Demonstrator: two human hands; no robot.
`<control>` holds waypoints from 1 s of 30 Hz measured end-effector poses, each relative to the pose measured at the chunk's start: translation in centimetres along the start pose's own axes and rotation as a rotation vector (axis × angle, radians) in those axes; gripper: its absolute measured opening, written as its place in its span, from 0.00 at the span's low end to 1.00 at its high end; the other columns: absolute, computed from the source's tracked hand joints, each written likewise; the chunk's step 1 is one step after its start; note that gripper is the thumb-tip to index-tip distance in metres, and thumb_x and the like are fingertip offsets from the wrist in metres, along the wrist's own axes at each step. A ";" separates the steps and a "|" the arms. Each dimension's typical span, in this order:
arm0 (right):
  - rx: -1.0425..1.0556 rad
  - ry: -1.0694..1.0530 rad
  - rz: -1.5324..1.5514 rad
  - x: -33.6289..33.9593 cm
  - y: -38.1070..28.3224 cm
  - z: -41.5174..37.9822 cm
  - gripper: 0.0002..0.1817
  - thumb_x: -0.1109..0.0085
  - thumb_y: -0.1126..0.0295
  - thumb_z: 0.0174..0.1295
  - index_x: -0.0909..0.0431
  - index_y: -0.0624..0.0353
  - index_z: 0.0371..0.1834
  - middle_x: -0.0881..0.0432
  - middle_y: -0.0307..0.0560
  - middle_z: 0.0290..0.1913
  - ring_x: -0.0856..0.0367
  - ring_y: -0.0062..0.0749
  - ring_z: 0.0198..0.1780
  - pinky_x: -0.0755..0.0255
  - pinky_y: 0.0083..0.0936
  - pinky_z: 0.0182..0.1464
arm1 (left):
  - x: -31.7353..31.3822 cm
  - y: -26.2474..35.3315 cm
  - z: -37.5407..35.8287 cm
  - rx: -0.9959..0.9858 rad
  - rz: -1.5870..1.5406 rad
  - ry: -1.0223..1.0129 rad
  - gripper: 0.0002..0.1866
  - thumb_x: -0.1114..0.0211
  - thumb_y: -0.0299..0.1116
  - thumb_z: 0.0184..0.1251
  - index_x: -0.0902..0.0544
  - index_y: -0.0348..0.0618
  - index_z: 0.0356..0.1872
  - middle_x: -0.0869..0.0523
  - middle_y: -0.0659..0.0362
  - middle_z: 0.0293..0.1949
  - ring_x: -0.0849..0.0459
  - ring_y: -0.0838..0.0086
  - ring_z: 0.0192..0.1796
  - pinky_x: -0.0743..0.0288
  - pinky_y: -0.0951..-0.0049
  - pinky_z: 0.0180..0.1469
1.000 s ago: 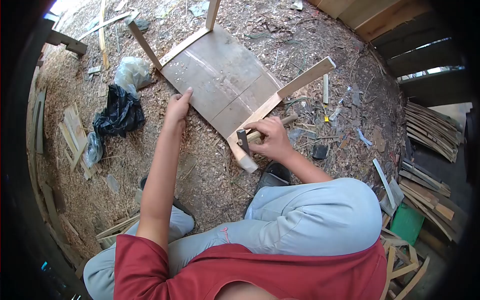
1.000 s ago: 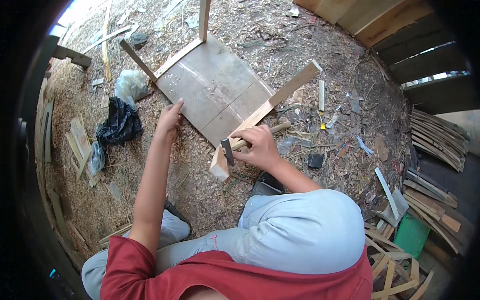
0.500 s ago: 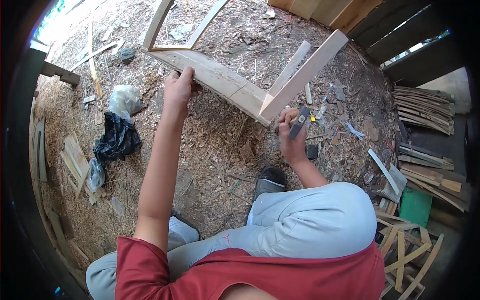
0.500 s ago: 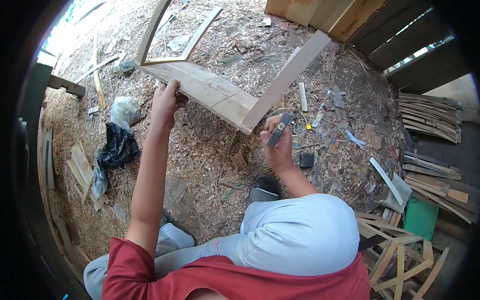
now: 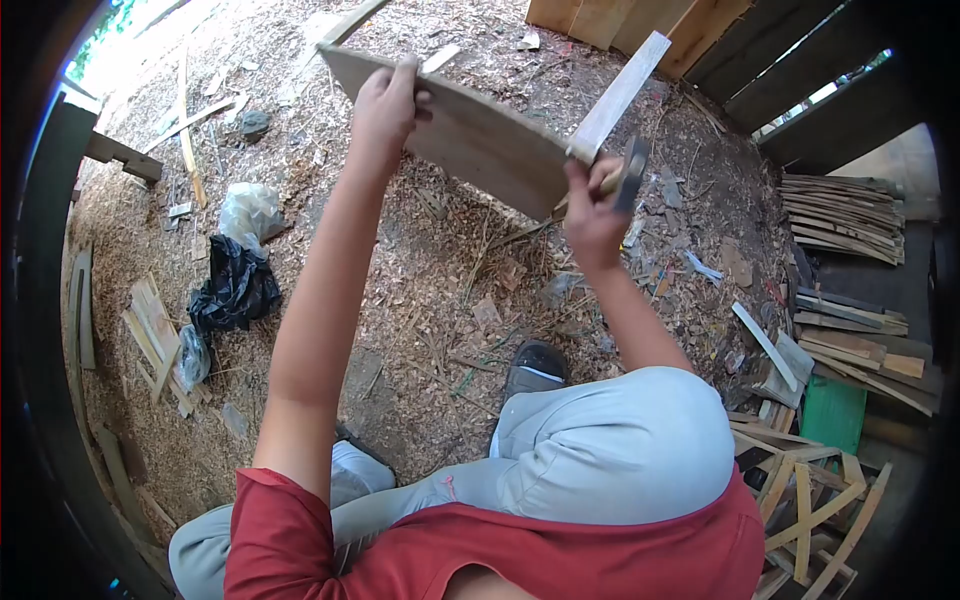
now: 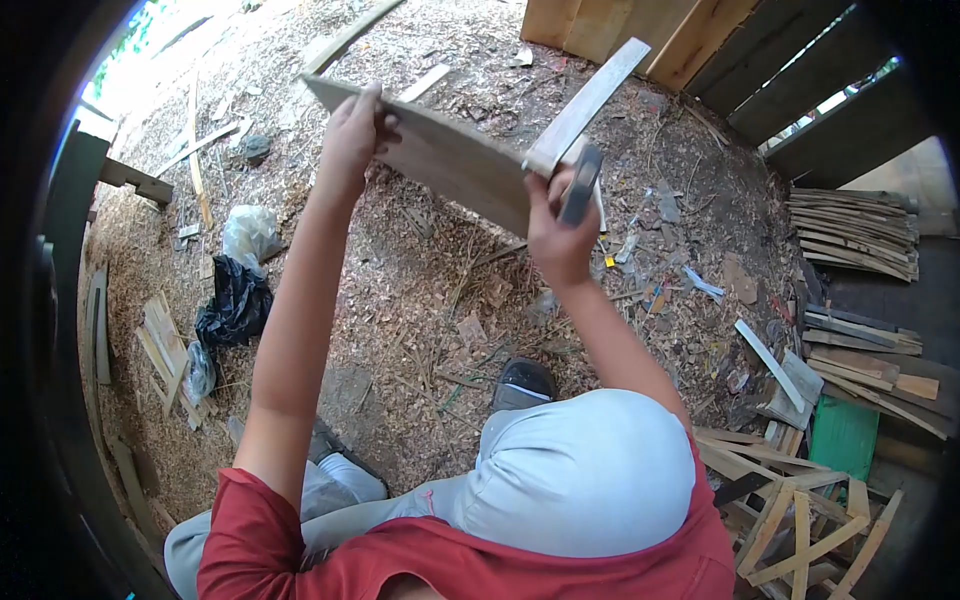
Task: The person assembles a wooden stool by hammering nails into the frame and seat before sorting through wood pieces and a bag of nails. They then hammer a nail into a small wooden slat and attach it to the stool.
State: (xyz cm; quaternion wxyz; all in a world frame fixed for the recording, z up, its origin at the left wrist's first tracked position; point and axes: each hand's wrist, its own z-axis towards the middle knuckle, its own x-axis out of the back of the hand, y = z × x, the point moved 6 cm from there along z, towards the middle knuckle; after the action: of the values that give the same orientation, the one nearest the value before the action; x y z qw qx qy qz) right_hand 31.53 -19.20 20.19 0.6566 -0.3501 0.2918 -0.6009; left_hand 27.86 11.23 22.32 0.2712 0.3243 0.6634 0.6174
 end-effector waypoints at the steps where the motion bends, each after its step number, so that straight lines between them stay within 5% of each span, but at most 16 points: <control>1: 0.009 0.050 0.014 -0.1 -1.0 1.9 0.18 0.29 0.73 0.77 0.33 0.50 0.36 0.31 0.29 0.32 0.38 0.15 0.30 0.42 0.20 0.33 | -0.5 1.8 0.1 -0.075 -0.017 -0.040 0.18 0.35 0.49 0.85 0.15 0.41 0.45 0.10 0.62 0.34 0.10 0.75 0.37 0.22 0.73 0.42; 3: -0.306 0.042 0.037 1.4 0.5 4.1 0.17 0.28 0.71 0.78 0.31 0.48 0.38 0.31 0.28 0.38 0.34 0.14 0.39 0.39 0.16 0.40 | 0.4 1.6 1.0 -0.176 0.023 -0.057 0.22 0.34 0.53 0.84 0.13 0.40 0.48 0.08 0.60 0.38 0.09 0.72 0.41 0.20 0.66 0.50; 5: -0.186 0.108 0.077 3.1 0.1 6.3 0.18 0.27 0.68 0.77 0.31 0.46 0.35 0.29 0.27 0.39 0.32 0.14 0.42 0.37 0.16 0.45 | 2.9 1.2 0.6 -0.424 0.297 0.126 0.27 0.31 0.55 0.81 0.13 0.32 0.46 0.10 0.53 0.36 0.10 0.68 0.42 0.16 0.66 0.52; 6: -0.229 0.155 0.084 3.8 -1.0 7.1 0.19 0.27 0.69 0.77 0.31 0.45 0.35 0.28 0.26 0.38 0.30 0.15 0.43 0.33 0.19 0.49 | 4.8 -0.6 0.9 -0.463 0.480 0.164 0.32 0.30 0.59 0.79 0.14 0.32 0.57 0.10 0.43 0.52 0.12 0.56 0.56 0.20 0.52 0.63; 8: -0.278 0.190 0.209 5.3 -1.0 9.1 0.19 0.28 0.70 0.78 0.31 0.44 0.35 0.30 0.25 0.35 0.33 0.14 0.38 0.36 0.19 0.43 | 8.3 -3.1 -0.9 -0.573 0.985 0.574 0.39 0.31 0.64 0.78 0.19 0.35 0.69 0.18 0.42 0.69 0.19 0.51 0.69 0.23 0.43 0.67; 9: -0.331 0.222 0.336 6.3 -0.2 10.0 0.19 0.28 0.71 0.78 0.31 0.44 0.35 0.32 0.24 0.32 0.36 0.14 0.33 0.38 0.20 0.37 | 10.6 -4.1 -0.8 -0.552 0.988 0.591 0.43 0.30 0.66 0.76 0.21 0.35 0.72 0.24 0.40 0.74 0.24 0.47 0.73 0.25 0.39 0.69; 10: -0.326 0.239 0.412 7.4 0.6 11.0 0.18 0.29 0.72 0.78 0.30 0.42 0.35 0.26 0.26 0.33 0.27 0.16 0.36 0.28 0.23 0.42 | 12.0 -4.9 -1.0 -0.529 0.990 0.605 0.47 0.29 0.69 0.74 0.23 0.35 0.75 0.30 0.39 0.79 0.29 0.43 0.78 0.28 0.35 0.71; 11: -0.327 0.243 0.403 8.0 0.2 11.9 0.18 0.29 0.72 0.78 0.30 0.42 0.35 0.26 0.26 0.33 0.27 0.16 0.36 0.28 0.23 0.42 | 12.5 -3.7 -2.1 -0.389 1.012 0.590 0.42 0.33 0.64 0.80 0.23 0.34 0.75 0.20 0.43 0.71 0.22 0.53 0.73 0.22 0.48 0.68; 13: -0.579 0.238 0.506 7.9 -0.1 13.2 0.19 0.30 0.73 0.78 0.30 0.42 0.32 0.19 0.30 0.35 0.18 0.20 0.39 0.20 0.26 0.46 | 13.8 -3.6 -1.7 -0.230 0.202 0.133 0.32 0.36 0.56 0.87 0.19 0.34 0.69 0.12 0.52 0.59 0.15 0.70 0.60 0.18 0.66 0.59; 14: -0.568 0.182 0.490 8.5 1.1 14.1 0.13 0.29 0.71 0.77 0.23 0.47 0.34 0.14 0.36 0.39 0.13 0.25 0.41 0.15 0.30 0.47 | 14.6 -3.7 -1.5 -0.178 0.132 -0.044 0.24 0.37 0.49 0.89 0.14 0.34 0.62 0.10 0.60 0.49 0.15 0.82 0.48 0.21 0.79 0.49; 17: -0.672 0.159 0.347 6.9 1.6 14.4 0.07 0.28 0.68 0.77 0.16 0.55 0.40 0.12 0.39 0.41 0.13 0.27 0.39 0.16 0.30 0.46 | 15.9 -6.2 -1.3 -0.008 0.340 -0.154 0.23 0.34 0.49 0.87 0.13 0.34 0.57 0.10 0.62 0.44 0.16 0.83 0.42 0.22 0.79 0.45; 18: -0.690 0.166 0.308 6.7 2.1 14.2 0.11 0.28 0.66 0.77 0.14 0.63 0.49 0.11 0.41 0.43 0.12 0.28 0.42 0.16 0.30 0.48 | 14.6 -5.2 -3.2 0.029 0.121 -0.111 0.21 0.31 0.48 0.85 0.12 0.36 0.51 0.12 0.64 0.36 0.18 0.83 0.35 0.24 0.78 0.40; 21: -0.684 0.092 0.260 6.6 5.9 14.0 0.11 0.28 0.66 0.78 0.14 0.63 0.49 0.12 0.41 0.43 0.13 0.27 0.45 0.18 0.29 0.50 | 15.3 -3.6 -5.8 0.157 0.130 0.120 0.22 0.30 0.49 0.83 0.13 0.36 0.54 0.10 0.60 0.38 0.14 0.79 0.36 0.19 0.77 0.42; 25: -0.608 -0.153 0.022 5.2 6.4 14.4 0.10 0.28 0.65 0.77 0.17 0.60 0.45 0.15 0.37 0.41 0.16 0.24 0.45 0.21 0.30 0.52 | 18.1 -1.1 -4.8 0.093 -0.034 0.008 0.21 0.31 0.47 0.84 0.13 0.36 0.56 0.08 0.58 0.43 0.09 0.77 0.41 0.15 0.77 0.46; 30: -0.641 -0.590 -0.416 1.7 6.4 13.7 0.22 0.29 0.50 0.77 0.22 0.60 0.44 0.22 0.35 0.33 0.20 0.23 0.30 0.21 0.26 0.24 | 20.6 -2.7 -2.4 0.060 0.015 0.049 0.20 0.31 0.46 0.85 0.12 0.35 0.56 0.07 0.58 0.45 0.09 0.78 0.42 0.14 0.76 0.47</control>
State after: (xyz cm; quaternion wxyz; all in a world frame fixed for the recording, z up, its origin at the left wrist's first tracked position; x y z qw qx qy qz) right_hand 46.51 -19.21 23.06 0.4364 -0.7412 0.1874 -0.4744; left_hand 12.59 25.38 20.73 0.2403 0.3223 0.6857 0.6068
